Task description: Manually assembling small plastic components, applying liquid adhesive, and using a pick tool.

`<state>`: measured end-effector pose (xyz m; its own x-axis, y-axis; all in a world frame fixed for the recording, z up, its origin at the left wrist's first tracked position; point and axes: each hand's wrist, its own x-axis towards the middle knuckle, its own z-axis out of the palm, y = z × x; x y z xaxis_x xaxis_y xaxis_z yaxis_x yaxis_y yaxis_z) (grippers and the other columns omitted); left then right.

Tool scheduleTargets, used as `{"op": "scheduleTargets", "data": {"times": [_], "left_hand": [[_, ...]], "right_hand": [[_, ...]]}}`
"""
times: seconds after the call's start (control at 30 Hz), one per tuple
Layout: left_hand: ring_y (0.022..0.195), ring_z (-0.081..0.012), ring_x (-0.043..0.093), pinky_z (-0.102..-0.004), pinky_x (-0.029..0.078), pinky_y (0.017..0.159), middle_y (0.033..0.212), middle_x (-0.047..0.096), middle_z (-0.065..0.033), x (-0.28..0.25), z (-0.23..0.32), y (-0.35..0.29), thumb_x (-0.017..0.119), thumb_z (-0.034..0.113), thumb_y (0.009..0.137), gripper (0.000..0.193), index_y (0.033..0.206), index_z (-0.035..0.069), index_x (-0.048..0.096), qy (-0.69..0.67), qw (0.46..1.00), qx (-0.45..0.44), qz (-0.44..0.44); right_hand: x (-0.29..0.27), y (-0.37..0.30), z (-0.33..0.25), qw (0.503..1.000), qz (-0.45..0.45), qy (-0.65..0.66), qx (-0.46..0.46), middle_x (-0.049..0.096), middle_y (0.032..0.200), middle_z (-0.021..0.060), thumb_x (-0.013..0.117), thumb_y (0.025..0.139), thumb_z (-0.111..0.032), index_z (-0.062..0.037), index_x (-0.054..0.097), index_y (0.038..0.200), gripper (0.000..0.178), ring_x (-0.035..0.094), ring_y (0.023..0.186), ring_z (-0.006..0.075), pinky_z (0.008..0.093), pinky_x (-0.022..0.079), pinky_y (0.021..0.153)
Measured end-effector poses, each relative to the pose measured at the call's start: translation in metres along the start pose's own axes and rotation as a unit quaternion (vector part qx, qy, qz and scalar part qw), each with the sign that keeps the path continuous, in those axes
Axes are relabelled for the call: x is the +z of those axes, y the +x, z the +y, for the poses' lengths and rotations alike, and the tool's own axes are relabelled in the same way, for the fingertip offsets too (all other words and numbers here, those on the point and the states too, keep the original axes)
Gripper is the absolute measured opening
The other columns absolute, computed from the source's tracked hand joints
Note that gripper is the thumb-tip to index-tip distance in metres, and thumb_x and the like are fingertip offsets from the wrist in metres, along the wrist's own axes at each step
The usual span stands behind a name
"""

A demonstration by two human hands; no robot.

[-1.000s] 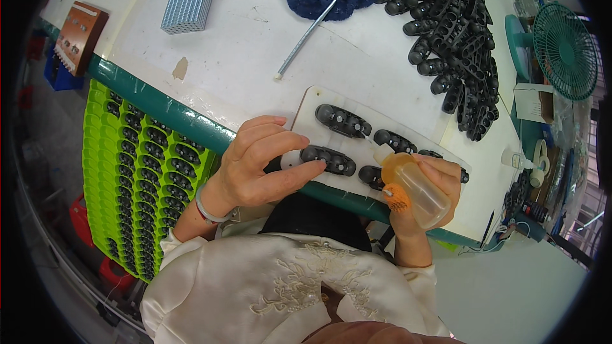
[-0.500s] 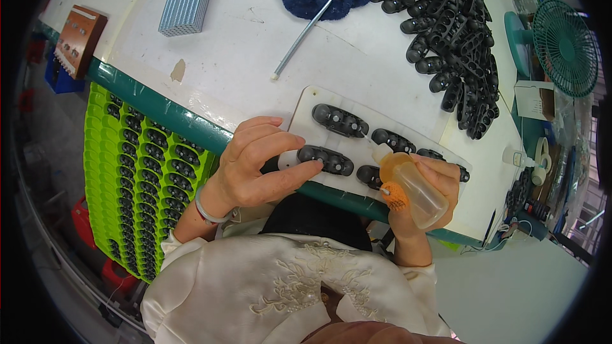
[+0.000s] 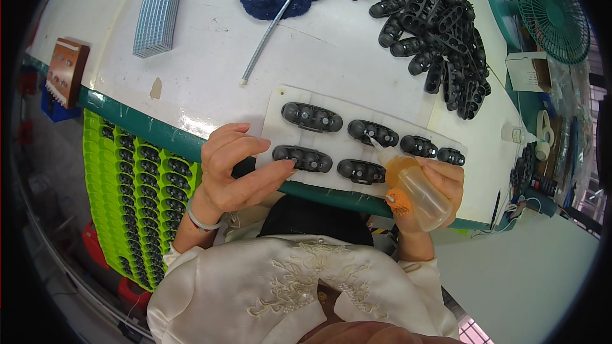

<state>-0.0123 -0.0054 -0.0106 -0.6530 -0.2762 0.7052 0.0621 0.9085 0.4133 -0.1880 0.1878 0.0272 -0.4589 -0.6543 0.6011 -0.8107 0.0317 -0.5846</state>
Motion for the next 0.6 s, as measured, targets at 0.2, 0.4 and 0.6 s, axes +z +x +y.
{"op": "scheduleTargets", "data": {"times": [0.2, 0.4, 0.6], "left_hand": [[0.084, -0.0211, 0.049, -0.0373, 0.047, 0.075, 0.096, 0.05, -0.0056, 0.0, 0.001, 0.0, 0.079, 0.011, 0.053, 0.029, 0.081, 0.017, 0.07, -0.003, 1.0, 0.0, 0.0], [0.082, -0.0213, 0.05, -0.0375, 0.047, 0.074, 0.093, 0.051, -0.0059, 0.0, 0.001, 0.001, 0.079, 0.012, 0.053, 0.029, 0.08, 0.016, 0.07, -0.002, 1.0, -0.002, 0.0], [0.079, -0.0216, 0.051, -0.038, 0.048, 0.072, 0.091, 0.051, -0.0061, -0.002, 0.001, 0.002, 0.08, 0.013, 0.052, 0.028, 0.077, 0.017, 0.069, -0.001, 1.0, -0.012, -0.003]], "right_hand": [[0.002, -0.001, 0.002, 1.0, 0.008, 0.011, -0.001, 0.058, 0.088, 0.0164, 0.078, 0.068, -0.016, 0.0031, 0.052, 0.095, 0.042, 0.058, 0.08, 0.0224, 0.0262, 0.05, 0.067], [-0.002, -0.001, 0.003, 1.0, -0.014, 0.005, -0.007, 0.057, 0.088, 0.0172, 0.077, 0.069, -0.018, 0.0029, 0.051, 0.094, 0.042, 0.058, 0.077, 0.0219, 0.026, 0.05, 0.066], [-0.012, -0.005, 0.001, 0.999, 0.004, -0.042, -0.005, 0.056, 0.089, 0.0178, 0.075, 0.072, -0.021, 0.0028, 0.051, 0.094, 0.04, 0.058, 0.077, 0.0217, 0.0269, 0.05, 0.066]]}}
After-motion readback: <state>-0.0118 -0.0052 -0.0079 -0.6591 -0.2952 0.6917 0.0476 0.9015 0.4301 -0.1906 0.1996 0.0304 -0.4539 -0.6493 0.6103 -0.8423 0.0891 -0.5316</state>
